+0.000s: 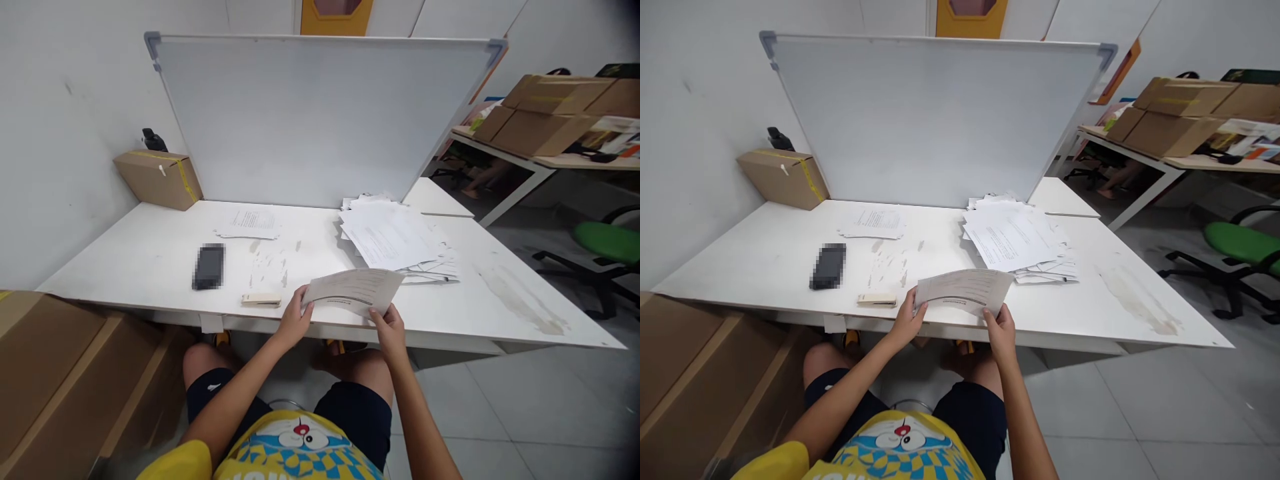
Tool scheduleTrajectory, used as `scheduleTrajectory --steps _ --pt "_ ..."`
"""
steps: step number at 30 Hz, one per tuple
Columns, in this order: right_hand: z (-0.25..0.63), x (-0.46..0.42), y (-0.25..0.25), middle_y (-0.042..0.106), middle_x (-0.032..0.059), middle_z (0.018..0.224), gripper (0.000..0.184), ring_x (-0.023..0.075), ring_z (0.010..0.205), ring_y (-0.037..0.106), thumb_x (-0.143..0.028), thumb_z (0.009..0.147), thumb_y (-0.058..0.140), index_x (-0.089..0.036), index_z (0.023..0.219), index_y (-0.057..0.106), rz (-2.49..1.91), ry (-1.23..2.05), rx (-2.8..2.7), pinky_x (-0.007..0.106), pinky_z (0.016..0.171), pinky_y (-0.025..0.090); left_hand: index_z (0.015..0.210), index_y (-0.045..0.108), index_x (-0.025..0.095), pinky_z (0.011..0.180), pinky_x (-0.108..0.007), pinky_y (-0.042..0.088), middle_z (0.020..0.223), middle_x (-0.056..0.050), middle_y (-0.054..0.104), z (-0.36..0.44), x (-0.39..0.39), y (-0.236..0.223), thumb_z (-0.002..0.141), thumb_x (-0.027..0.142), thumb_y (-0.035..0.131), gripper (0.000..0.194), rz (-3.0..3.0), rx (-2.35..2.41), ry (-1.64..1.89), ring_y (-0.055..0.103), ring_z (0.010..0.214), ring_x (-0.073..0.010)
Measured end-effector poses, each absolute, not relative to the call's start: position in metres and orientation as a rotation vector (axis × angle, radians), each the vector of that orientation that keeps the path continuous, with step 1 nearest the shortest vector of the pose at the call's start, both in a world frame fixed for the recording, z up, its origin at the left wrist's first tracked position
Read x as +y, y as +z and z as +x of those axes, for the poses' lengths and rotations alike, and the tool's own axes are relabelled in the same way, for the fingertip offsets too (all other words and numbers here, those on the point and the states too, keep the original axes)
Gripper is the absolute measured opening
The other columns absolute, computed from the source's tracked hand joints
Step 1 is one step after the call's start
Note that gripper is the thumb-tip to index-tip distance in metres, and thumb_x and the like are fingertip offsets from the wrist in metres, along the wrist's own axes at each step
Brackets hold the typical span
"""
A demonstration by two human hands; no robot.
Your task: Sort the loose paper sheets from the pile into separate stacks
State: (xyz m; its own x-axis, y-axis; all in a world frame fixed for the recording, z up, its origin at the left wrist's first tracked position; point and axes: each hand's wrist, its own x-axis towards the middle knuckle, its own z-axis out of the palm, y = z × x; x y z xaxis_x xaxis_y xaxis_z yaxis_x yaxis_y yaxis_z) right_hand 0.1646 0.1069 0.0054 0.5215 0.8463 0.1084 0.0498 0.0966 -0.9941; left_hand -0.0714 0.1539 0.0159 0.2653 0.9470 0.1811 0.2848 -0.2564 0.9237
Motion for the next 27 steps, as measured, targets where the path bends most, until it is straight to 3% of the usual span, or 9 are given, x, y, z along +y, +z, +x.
scheduleTrajectory --steps 6,12,18,27 --pt "0.165 0.079 0.015 0.074 0.0055 0.092 0.038 0.0248 0.092 0.065 -0.051 0.070 0.073 -0.022 0.093 0.066 -1.450 0.808 -0.846 0.039 0.083 0.051 0.136 0.044 0.021 0.107 -0.044 0.046 0.137 -0.014 0.058 -0.080 0.123 0.035 0.096 0.037 0.048 0.044 1.590 1.177 1.084 0.056 0.128 -0.0269" --pt "0.148 0.034 0.021 0.076 0.0063 0.103 0.062 0.0259 0.096 0.069 -0.047 0.064 0.084 -0.024 0.118 0.065 -1.476 1.119 -0.675 0.038 0.083 0.056 0.145 0.030 0.021 0.091 -0.041 0.054 0.116 -0.012 0.070 -0.106 0.078 0.032 0.094 0.039 0.056 0.061 1.299 1.209 1.097 0.068 0.105 -0.0243" --pt "0.127 0.020 0.020 0.077 0.0080 0.105 0.069 0.0282 0.093 0.072 -0.047 0.063 0.086 -0.023 0.125 0.064 -1.485 1.261 -0.550 0.040 0.079 0.059 0.124 0.050 0.019 0.084 -0.035 0.056 0.106 -0.010 0.071 -0.129 0.070 0.020 0.089 0.044 0.061 0.044 1.168 1.241 1.059 0.069 0.098 -0.0219" --pt "0.137 0.019 0.015 0.076 0.0077 0.109 0.065 0.0301 0.101 0.071 -0.047 0.058 0.088 -0.024 0.117 0.069 -1.575 1.166 -0.479 0.038 0.079 0.061 0.117 0.060 0.018 0.065 -0.026 0.052 0.086 -0.003 0.066 -0.134 0.071 0.014 0.086 0.045 0.063 0.042 1.231 1.276 0.977 0.063 0.072 -0.0139"
